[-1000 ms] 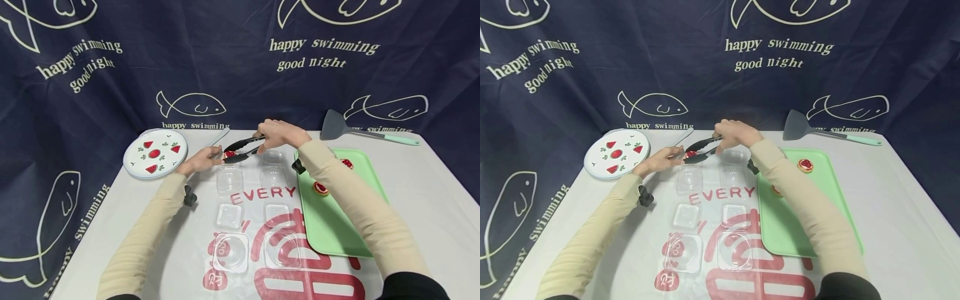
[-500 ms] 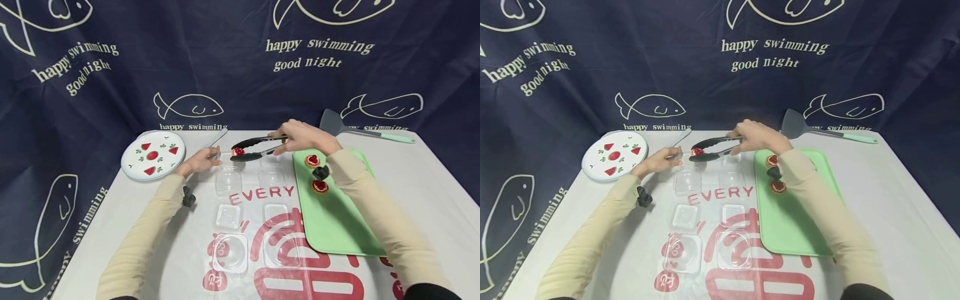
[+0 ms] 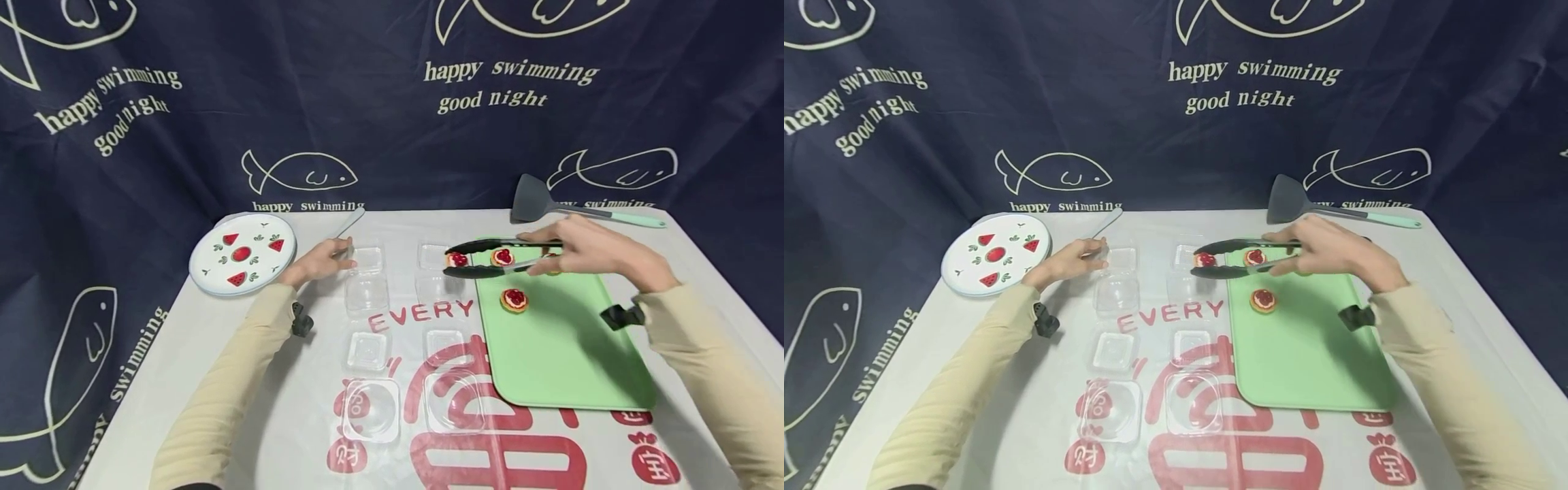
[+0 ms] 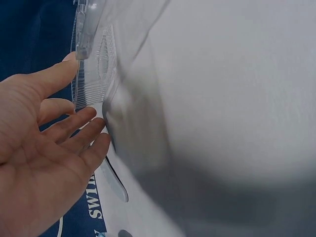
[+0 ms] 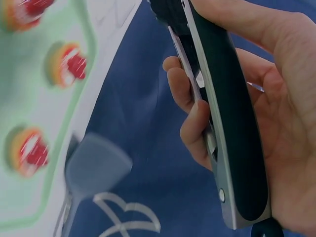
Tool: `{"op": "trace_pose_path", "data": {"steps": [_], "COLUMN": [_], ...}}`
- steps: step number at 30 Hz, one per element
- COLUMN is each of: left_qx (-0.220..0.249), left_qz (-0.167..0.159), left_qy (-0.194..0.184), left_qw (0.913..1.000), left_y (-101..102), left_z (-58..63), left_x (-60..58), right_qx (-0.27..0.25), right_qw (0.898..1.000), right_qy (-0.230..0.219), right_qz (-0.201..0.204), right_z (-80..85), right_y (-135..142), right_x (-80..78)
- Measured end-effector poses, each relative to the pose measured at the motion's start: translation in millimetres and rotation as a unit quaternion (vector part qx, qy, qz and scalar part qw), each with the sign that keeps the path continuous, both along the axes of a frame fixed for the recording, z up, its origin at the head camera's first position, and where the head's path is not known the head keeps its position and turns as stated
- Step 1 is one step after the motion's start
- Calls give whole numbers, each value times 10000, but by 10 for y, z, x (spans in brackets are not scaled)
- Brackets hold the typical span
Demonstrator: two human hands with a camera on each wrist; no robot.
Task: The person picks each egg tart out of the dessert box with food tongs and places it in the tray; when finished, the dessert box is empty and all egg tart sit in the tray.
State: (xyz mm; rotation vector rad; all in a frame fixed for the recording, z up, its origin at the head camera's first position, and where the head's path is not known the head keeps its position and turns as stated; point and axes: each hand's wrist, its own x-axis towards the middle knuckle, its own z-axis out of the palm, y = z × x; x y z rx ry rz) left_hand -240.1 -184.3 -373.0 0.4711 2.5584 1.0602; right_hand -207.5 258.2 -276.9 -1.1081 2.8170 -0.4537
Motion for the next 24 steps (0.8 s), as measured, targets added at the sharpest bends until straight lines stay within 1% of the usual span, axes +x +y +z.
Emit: {"op": "trace_pose_path", "data": {"steps": [1,3,6,9,11,15,19,24], "left_qx": [5,17,37,9,-9,5,38,88], "left_qz": [-4,-19,-25,-33,-42,-73,-73,-29], "left_qy": [-9,-8,-11,32,56,51,40,14], "left_qw": [10000,10000,10000,10000,10000,10000,10000,10000], "left_y": [0,2,4,1,-2,-1,3,9], "left_z": [0,1,6,3,-4,-20,-21,-22], "left_x": [-1,-4,0,2,1,-4,-5,-16], "right_qx": [-24,-94,-379,-573,-580,-228,94,104], "right_qw": [9999,9994,9976,9941,9907,9856,9831,9820], "right_qy": [85,102,63,129,272,439,419,365], "right_qz": [-77,-323,-568,-916,-1202,-1616,-1778,-1848], "right_z": [-14,-48,-110,-182,-238,-320,-384,-458], "right_y": [86,258,539,807,965,1220,1378,1442], "right_x": [47,153,310,458,547,700,797,850]}}
